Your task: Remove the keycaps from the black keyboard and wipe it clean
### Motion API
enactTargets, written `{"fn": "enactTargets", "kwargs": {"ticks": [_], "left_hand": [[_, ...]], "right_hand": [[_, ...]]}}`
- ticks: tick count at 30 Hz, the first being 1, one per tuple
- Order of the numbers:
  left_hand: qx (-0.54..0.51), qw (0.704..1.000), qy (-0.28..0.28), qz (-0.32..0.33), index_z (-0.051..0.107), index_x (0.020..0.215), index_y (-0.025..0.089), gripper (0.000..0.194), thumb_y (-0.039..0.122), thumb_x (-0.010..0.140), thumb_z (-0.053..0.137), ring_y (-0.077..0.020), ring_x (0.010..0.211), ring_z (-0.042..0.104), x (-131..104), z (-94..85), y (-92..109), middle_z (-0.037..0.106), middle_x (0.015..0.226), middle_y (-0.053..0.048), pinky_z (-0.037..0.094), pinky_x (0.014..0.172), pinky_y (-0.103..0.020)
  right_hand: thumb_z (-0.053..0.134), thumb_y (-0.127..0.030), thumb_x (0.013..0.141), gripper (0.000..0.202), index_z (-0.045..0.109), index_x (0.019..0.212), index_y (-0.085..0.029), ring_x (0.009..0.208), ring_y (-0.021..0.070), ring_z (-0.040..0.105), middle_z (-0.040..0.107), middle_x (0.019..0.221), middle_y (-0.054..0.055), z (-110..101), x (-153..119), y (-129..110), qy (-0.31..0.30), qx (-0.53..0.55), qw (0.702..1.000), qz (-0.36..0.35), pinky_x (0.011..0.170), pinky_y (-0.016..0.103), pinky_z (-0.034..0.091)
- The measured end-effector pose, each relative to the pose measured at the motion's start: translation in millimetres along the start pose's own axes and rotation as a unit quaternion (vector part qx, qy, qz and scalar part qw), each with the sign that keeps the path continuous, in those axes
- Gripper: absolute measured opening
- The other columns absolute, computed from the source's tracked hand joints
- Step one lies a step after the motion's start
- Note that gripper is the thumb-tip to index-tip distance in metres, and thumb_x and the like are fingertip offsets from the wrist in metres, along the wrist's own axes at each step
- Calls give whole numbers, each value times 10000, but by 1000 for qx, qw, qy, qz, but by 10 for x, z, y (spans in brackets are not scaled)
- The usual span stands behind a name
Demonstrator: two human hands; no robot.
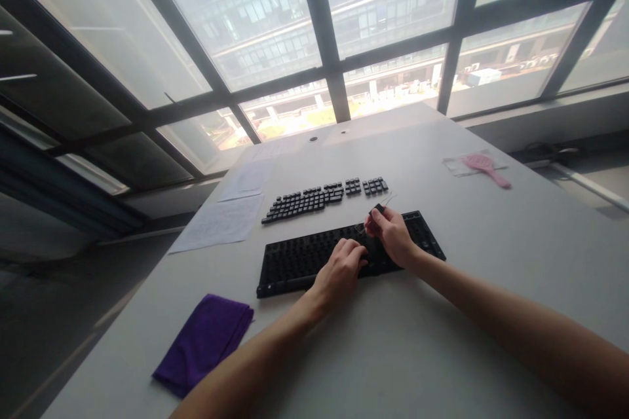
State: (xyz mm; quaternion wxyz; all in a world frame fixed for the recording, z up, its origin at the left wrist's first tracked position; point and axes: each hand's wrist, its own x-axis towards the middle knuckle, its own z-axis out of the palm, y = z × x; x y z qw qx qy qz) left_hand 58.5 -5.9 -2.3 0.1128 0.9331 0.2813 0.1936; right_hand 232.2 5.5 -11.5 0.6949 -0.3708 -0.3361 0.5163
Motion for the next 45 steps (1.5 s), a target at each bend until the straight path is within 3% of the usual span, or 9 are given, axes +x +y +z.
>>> {"fn": "enactTargets", "kwargs": {"ticks": [13,23,26,29,36,41,45], "left_hand": [[37,999,-3,13,564,1078,168,148,112,955,503,-234,972,498,-4,12,13,563,1022,-77,504,858,-379],[17,999,-25,-40,605,1035,177,138,146,971,486,-213,939,524,55,-49,44,592,1007,-66,470,877,-378],[-3,998,-43,-55,632,1030,185,108,219,935,592,-223,949,544,88,-111,54,608,1022,-67,470,878,-389],[-45,996,-50,-62,674,1064,202,205,235,863,700,-236,972,566,129,-142,33,629,1032,-67,480,898,-397],[-159,985,-13,-63,771,986,213,161,231,828,740,-198,861,620,177,-86,-54,669,902,-49,520,813,-333],[-92,995,29,-34,730,1016,191,156,160,879,661,-210,932,595,107,-7,-4,663,969,-60,509,876,-358],[-33,999,18,-20,670,1050,174,158,144,918,587,-224,962,559,68,43,38,624,1009,-75,512,874,-376]], "right_hand": [[604,-401,881,295,601,692,-175,553,144,550,623,653,27,29,-11,-7,13,-90,996,-18,540,286,425],[612,-424,863,294,585,696,-183,556,148,558,621,652,18,38,2,-11,10,-90,996,-12,531,286,429],[608,-425,867,302,586,690,-182,557,149,555,614,640,18,46,-6,-31,6,-95,995,-15,536,286,427],[601,-413,874,305,589,677,-181,561,150,551,610,629,20,57,-18,-59,0,-105,994,-18,552,290,430],[620,-452,858,327,594,668,-187,562,153,549,615,625,22,58,-25,-77,0,-106,994,-16,564,295,427],[627,-451,852,325,589,668,-186,550,148,537,607,613,18,63,-27,-73,1,-99,995,-13,544,289,416],[627,-430,854,304,592,683,-181,561,148,544,610,643,20,60,-25,-56,2,-90,996,-8,542,288,416]]}}
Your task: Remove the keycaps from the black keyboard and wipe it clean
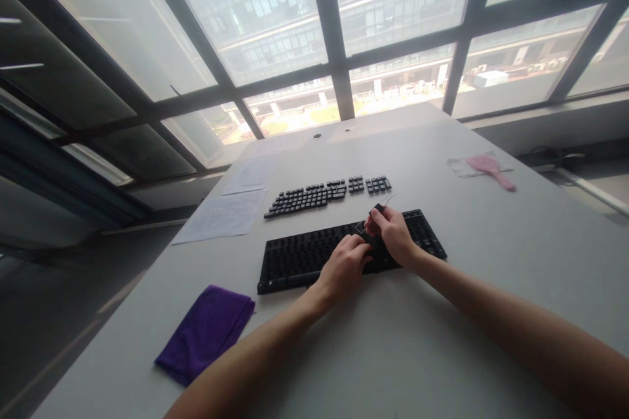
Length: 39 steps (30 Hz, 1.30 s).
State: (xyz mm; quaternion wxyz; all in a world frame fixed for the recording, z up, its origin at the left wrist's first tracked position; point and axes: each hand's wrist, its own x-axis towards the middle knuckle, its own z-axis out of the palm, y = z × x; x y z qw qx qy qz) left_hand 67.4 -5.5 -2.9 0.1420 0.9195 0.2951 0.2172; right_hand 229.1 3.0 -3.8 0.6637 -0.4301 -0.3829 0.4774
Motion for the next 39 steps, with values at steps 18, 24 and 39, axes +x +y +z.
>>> {"fn": "enactTargets", "kwargs": {"ticks": [18,24,39], "left_hand": [[-150,981,92,-81,674,1024,181,159,157,935,544,-195,929,589,29,-81,-17,621,978,-62,491,858,-341],[-185,972,113,-88,688,1018,177,155,202,951,551,-184,909,592,52,-141,17,629,961,-59,482,834,-316],[-184,961,191,-83,708,1089,213,208,310,954,582,-171,910,638,117,-542,-49,683,1016,-59,525,771,-280]], "right_hand": [[625,-444,868,316,611,689,-185,568,150,558,629,647,22,-22,6,21,-1,-19,1000,-10,571,293,441],[633,-449,872,309,621,715,-183,581,148,565,639,672,22,-44,17,59,-4,0,1000,-7,589,291,448],[667,-430,839,234,658,880,-200,558,139,526,604,649,-8,-39,10,42,10,47,999,17,552,276,416]]}}
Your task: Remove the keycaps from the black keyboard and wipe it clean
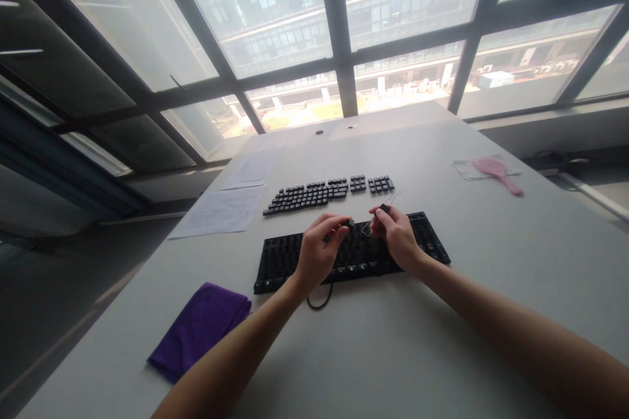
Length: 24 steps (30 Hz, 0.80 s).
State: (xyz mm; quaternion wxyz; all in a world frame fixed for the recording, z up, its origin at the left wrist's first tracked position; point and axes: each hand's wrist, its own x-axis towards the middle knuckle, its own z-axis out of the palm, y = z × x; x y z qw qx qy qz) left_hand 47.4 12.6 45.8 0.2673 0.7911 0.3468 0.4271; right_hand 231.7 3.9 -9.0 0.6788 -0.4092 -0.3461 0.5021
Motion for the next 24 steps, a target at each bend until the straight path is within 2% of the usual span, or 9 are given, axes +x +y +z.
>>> {"fn": "enactTargets", "kwargs": {"ticks": [3,5,7,10,15,19,24], "left_hand": [[8,1000,2,-14,709,1108,206,225,296,919,626,-165,853,665,314,-139,-170,710,1003,-54,557,741,-283],[25,999,-10,-23,730,1036,190,174,234,884,659,-169,862,681,540,-184,-346,728,995,-52,565,802,-306],[52,998,-23,-30,737,987,180,152,159,857,662,-171,863,687,736,-180,-532,735,974,-49,561,837,-320],[97,994,-50,-16,735,963,174,161,114,836,657,-168,829,680,925,-104,-766,719,950,-50,559,805,-313],[192,973,-112,61,747,932,196,130,152,830,677,-201,905,640,977,12,-1052,725,944,-49,494,877,-355],[259,956,-127,51,773,869,233,77,207,813,728,-223,901,601,962,-1,-1223,753,900,-28,431,887,-376],[273,952,-132,51,784,821,249,65,229,827,722,-218,899,570,983,-30,-1292,740,923,-24,412,871,-367]], "right_hand": [[663,-416,840,227,655,846,-189,556,134,523,600,644,-4,-2,4,2,4,6,1000,7,546,272,411],[669,-414,838,228,655,837,-187,567,135,530,606,654,1,-10,5,6,6,6,1000,12,553,275,417],[672,-411,839,228,658,834,-184,576,135,535,611,667,5,-17,4,7,5,5,1000,17,560,275,423],[672,-404,844,223,661,839,-181,580,132,537,611,670,6,-22,4,5,0,10,1000,22,560,273,423],[662,-404,858,230,659,853,-173,577,131,543,617,670,8,-19,16,0,-4,14,1000,26,555,268,420],[662,-406,858,243,652,866,-163,576,125,545,619,672,2,-17,14,-3,-5,14,999,32,559,260,417],[649,-397,871,240,651,878,-157,582,121,551,624,688,4,-20,12,-13,-10,12,999,30,562,254,415]]}}
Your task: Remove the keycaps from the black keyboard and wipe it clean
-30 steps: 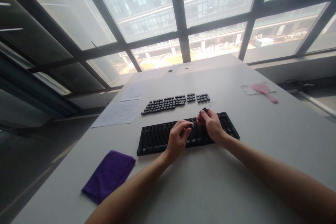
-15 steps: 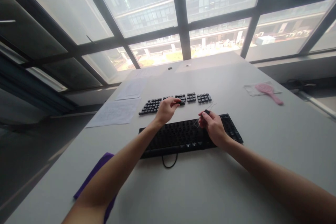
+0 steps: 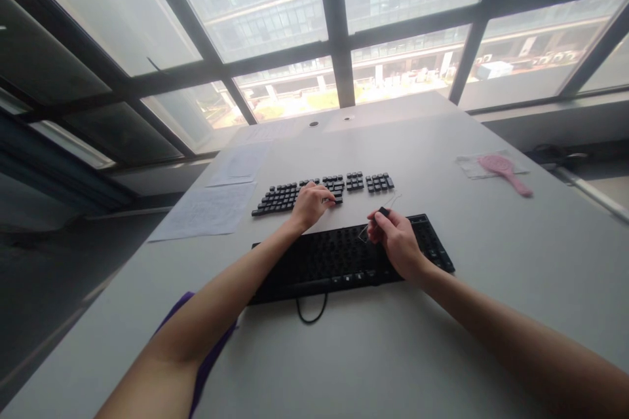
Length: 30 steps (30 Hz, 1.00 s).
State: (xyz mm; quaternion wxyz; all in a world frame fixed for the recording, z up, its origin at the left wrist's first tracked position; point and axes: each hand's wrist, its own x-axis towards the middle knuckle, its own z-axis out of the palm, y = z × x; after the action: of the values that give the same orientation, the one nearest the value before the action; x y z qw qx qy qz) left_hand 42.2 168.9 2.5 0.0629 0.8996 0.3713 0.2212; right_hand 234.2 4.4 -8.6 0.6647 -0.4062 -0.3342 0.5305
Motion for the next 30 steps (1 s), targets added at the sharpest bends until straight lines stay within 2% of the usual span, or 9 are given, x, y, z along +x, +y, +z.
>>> {"fn": "enactTargets", "kwargs": {"ticks": [5,8,12,15,17,20,26,28,30], "left_hand": [[16,1000,14,-9,781,819,242,43,230,808,740,-218,900,551,27,5,-31,695,925,-34,423,879,-371],[10,999,31,-15,769,916,232,116,214,804,743,-220,929,557,28,-57,11,674,950,-41,430,905,-376],[-26,997,66,2,729,1016,222,177,201,840,716,-214,959,567,-147,-271,299,662,963,-40,421,935,-383],[-82,996,17,36,730,953,223,88,220,875,690,-190,915,568,-458,-410,638,661,939,-31,435,876,-344],[-105,992,-43,55,735,911,224,66,218,890,673,-179,882,563,-681,-439,837,651,895,-27,441,822,-315],[-106,987,-102,69,739,876,220,65,210,889,676,-175,853,552,-910,-390,1012,634,845,-26,430,797,-307],[-79,984,-134,91,730,819,223,117,252,909,661,-151,793,510,-970,-288,1047,627,843,-12,379,744,-296],[-70,982,-143,100,718,822,213,152,269,932,629,-147,792,500,-962,-306,1043,624,859,-14,368,743,-295],[-66,980,-151,113,711,853,214,151,274,946,608,-148,806,496,-959,-336,1034,620,872,-17,360,751,-294]], "right_hand": [[651,-396,869,239,652,873,-157,578,123,548,620,678,3,-2,2,13,-4,3,1000,-4,558,256,416],[658,-388,860,234,657,871,-154,586,123,548,616,679,3,5,-3,8,0,14,1000,-5,568,255,426],[628,-373,865,212,626,810,-168,687,147,597,639,788,25,11,-13,-125,-21,23,999,-8,657,283,482],[531,-339,919,203,611,831,-174,672,153,596,637,791,28,-28,-37,-300,-76,-84,993,-35,669,301,483],[499,-271,932,168,613,852,-176,653,150,568,615,736,14,-80,-70,-393,-105,-234,963,-77,661,291,458],[517,-191,913,106,620,892,-184,759,168,584,640,816,28,-168,-134,-453,-163,-397,894,-131,718,292,446],[595,-182,894,80,670,879,-203,807,176,612,652,910,38,-234,-212,-479,-303,-572,755,-106,711,270,426],[595,-177,896,106,678,837,-204,771,167,611,647,879,29,-227,-208,-503,-322,-607,720,-95,678,262,408],[603,-170,891,123,685,806,-206,746,157,605,643,856,18,-216,-190,-528,-336,-622,702,-89,657,255,393]]}}
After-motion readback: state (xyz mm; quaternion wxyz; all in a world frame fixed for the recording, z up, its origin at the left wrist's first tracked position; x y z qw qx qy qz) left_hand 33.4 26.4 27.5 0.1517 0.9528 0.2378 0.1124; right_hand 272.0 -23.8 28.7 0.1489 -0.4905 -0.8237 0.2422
